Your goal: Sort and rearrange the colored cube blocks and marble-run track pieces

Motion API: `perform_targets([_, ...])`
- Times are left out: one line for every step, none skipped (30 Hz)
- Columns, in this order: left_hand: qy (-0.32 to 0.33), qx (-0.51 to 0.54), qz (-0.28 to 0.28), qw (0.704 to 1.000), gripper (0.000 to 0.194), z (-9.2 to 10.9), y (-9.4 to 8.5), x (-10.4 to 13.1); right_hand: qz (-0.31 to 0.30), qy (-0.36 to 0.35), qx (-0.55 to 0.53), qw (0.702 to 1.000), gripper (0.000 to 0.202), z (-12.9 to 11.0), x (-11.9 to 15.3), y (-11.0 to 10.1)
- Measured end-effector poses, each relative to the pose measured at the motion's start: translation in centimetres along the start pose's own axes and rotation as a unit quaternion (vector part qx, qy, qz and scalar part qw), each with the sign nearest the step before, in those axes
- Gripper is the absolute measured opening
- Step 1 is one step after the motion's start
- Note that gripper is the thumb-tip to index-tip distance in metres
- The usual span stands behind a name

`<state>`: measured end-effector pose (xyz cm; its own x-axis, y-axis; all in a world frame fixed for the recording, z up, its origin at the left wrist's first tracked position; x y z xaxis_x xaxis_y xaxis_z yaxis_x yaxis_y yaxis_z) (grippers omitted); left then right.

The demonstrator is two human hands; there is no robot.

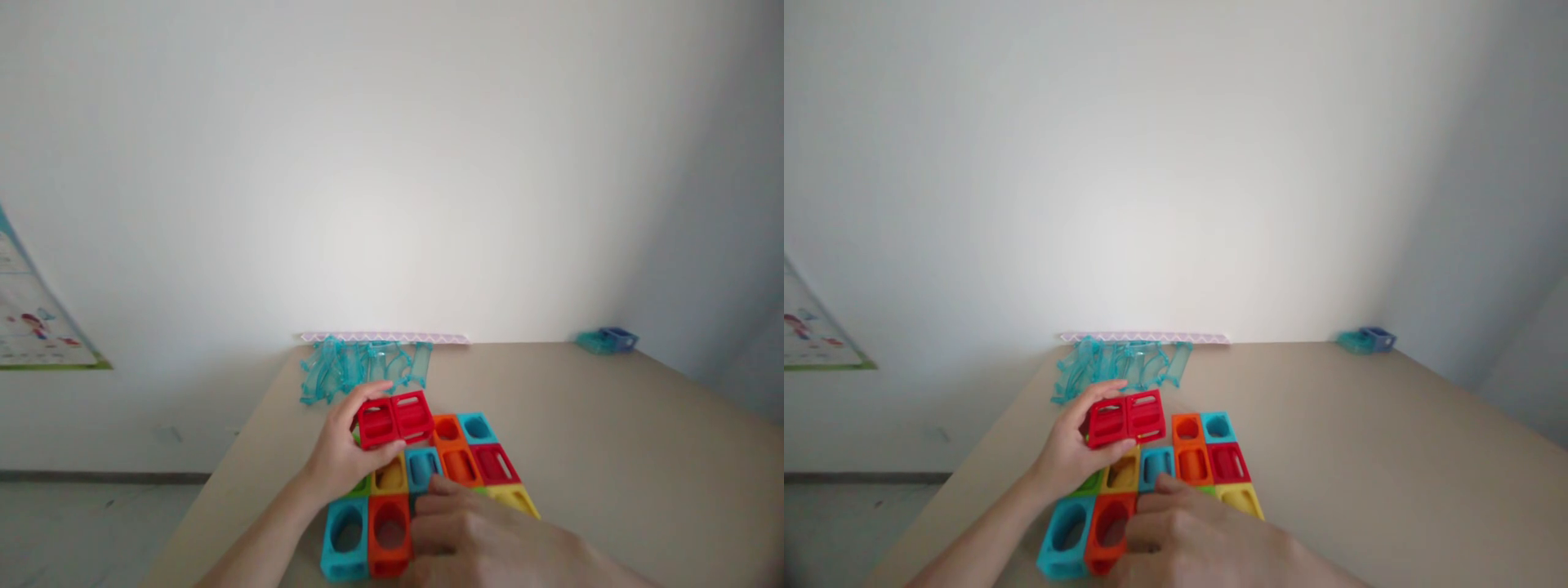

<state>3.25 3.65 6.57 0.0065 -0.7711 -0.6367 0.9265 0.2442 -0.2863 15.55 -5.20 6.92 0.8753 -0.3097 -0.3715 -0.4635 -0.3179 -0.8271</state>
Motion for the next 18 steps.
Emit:
perform_targets([0.024,-0.007,-0.004,1.000,0.053,0.4,0.0,-0.1,0.006,-0.001,-0.001,1.000,0.021,0.0,0.0,0.1])
perform_targets([0.049,-0.015,-0.011,0.999,0.046,0.8,0.2,-0.1,0.013,-0.001,-0.002,1.000,0.021,0.0,0.0,0.2])
perform_targets([0.072,-0.022,-0.021,0.997,0.039,1.1,0.3,-0.1,0.018,-0.002,-0.001,1.000,0.022,0.0,0.0,0.2])
perform_targets([0.092,-0.027,-0.032,0.995,0.034,1.4,0.5,0.0,0.020,-0.003,0.003,1.000,0.022,0.0,0.0,0.1])
perform_targets([0.106,-0.031,-0.041,0.993,0.031,1.5,0.7,0.0,0.019,-0.006,0.009,1.000,0.023,0.0,0.0,0.0])
perform_targets([0.114,-0.033,-0.049,0.992,0.029,1.5,0.9,0.1,0.016,-0.008,0.017,1.000,0.023,0.0,0.1,-0.2])
perform_targets([0.118,-0.034,-0.055,0.991,0.030,1.5,1.0,0.2,0.013,-0.011,0.024,1.000,0.022,0.0,0.1,-0.4])
perform_targets([0.119,-0.034,-0.057,0.991,0.030,1.4,1.1,0.2,0.011,-0.017,0.029,0.999,0.022,-0.1,0.1,-0.6])
perform_targets([0.120,-0.035,-0.056,0.991,0.030,1.3,1.1,0.3,0.012,-0.023,0.033,0.999,0.023,0.0,0.1,-0.8])
perform_targets([0.119,-0.036,-0.052,0.991,0.030,1.3,1.1,0.3,0.014,-0.026,0.035,0.999,0.027,0.0,0.0,-0.9])
perform_targets([0.117,-0.038,-0.049,0.991,0.030,1.2,1.0,0.3,0.017,-0.028,0.035,0.999,0.032,0.2,0.0,-1.0])
perform_targets([0.114,-0.040,-0.046,0.992,0.030,1.1,1.0,0.3,0.019,-0.030,0.031,0.999,0.036,0.3,0.0,-1.1])
perform_targets([0.112,-0.041,-0.044,0.992,0.030,1.1,0.9,0.3,0.020,-0.028,0.024,0.999,0.038,0.4,0.0,-1.0])
perform_targets([0.110,-0.042,-0.043,0.992,0.030,1.1,0.9,0.3,0.021,-0.025,0.018,0.999,0.038,0.5,0.0,-0.9])
perform_targets([0.108,-0.043,-0.042,0.992,0.030,1.0,0.9,0.3,0.020,-0.022,0.013,0.999,0.037,0.6,-0.1,-0.7])
perform_targets([0.106,-0.043,-0.042,0.993,0.030,1.0,0.9,0.3,0.019,-0.019,0.013,1.000,0.034,0.6,-0.1,-0.6])
perform_targets([0.105,-0.043,-0.042,0.993,0.030,1.0,0.9,0.3,0.020,-0.013,0.018,1.000,0.031,0.6,-0.1,-0.4])
perform_targets([0.103,-0.041,-0.044,0.993,0.030,1.0,1.0,0.3,0.021,-0.005,0.027,0.999,0.028,0.6,-0.1,-0.3])
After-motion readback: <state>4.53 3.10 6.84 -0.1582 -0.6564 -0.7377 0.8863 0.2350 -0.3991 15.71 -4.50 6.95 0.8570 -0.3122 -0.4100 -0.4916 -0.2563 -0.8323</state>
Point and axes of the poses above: each hand's wrist, its own x-axis away from the middle knuckle, its own y-axis out of the palm, z = x × y, the point moved 8 cm from there along -x, towards the middle knuckle, and after that the axes turned 13 degrees about z, right-handed, at the moved point
